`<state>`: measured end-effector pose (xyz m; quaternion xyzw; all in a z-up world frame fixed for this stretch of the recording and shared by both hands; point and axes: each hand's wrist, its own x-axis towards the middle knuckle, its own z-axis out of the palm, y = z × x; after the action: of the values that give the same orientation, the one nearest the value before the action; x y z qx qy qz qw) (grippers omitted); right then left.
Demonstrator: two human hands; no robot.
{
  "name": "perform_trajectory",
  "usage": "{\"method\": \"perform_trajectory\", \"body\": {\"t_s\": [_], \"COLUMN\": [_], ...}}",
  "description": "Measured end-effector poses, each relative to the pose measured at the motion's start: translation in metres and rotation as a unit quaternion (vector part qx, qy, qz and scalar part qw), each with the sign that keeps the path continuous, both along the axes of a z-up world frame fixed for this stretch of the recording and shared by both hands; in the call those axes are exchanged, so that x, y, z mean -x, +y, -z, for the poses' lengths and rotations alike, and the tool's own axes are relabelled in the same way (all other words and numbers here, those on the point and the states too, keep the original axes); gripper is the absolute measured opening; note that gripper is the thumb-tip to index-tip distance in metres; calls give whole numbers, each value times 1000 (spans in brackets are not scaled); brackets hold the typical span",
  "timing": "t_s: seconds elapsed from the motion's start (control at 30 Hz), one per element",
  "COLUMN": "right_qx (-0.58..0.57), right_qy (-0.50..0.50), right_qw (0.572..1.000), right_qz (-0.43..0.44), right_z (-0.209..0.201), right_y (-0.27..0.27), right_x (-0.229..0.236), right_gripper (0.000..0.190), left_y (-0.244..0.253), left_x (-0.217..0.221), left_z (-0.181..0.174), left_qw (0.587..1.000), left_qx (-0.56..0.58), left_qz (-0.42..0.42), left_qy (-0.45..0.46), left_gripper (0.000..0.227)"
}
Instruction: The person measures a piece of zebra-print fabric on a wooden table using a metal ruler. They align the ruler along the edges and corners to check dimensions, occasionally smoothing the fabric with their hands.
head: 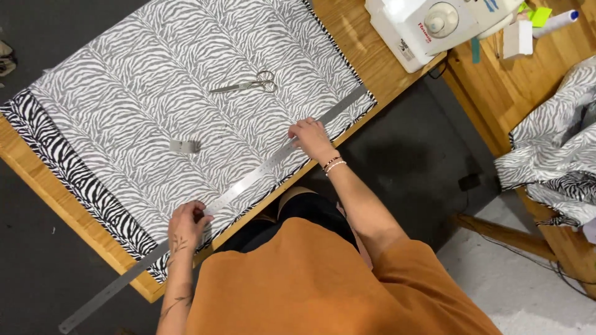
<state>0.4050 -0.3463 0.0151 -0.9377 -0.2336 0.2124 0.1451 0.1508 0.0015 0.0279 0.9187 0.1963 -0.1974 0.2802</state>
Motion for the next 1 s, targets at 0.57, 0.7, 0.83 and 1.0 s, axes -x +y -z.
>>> {"method": "perform_trajectory", "body": {"t_s": [0.57, 0.7, 0.83, 1.0], "right_qx": [47, -12, -61, -172], "right_qy": [-34, 12, -19, -153], "right_qw": [998, 1000, 998, 971], "right_qz": [5, 7, -12, -69], "right_z": [16, -37, -97, -134], "right_y": [3, 11, 32, 80], "right_x": [24, 26, 9, -53], "right_gripper": [22, 9, 12, 15], "left_y": [8, 16, 56, 104], "left_x": [1, 5, 6, -41], "left_z": [-2, -56, -91, -139], "left_qw": [999, 995, 997, 984], "left_qx": [8, 63, 70, 30], "left_qz": [37, -16, -26, -24], "left_qy": [26, 73, 33, -176], "left_gripper": [20, 19, 23, 15]}}
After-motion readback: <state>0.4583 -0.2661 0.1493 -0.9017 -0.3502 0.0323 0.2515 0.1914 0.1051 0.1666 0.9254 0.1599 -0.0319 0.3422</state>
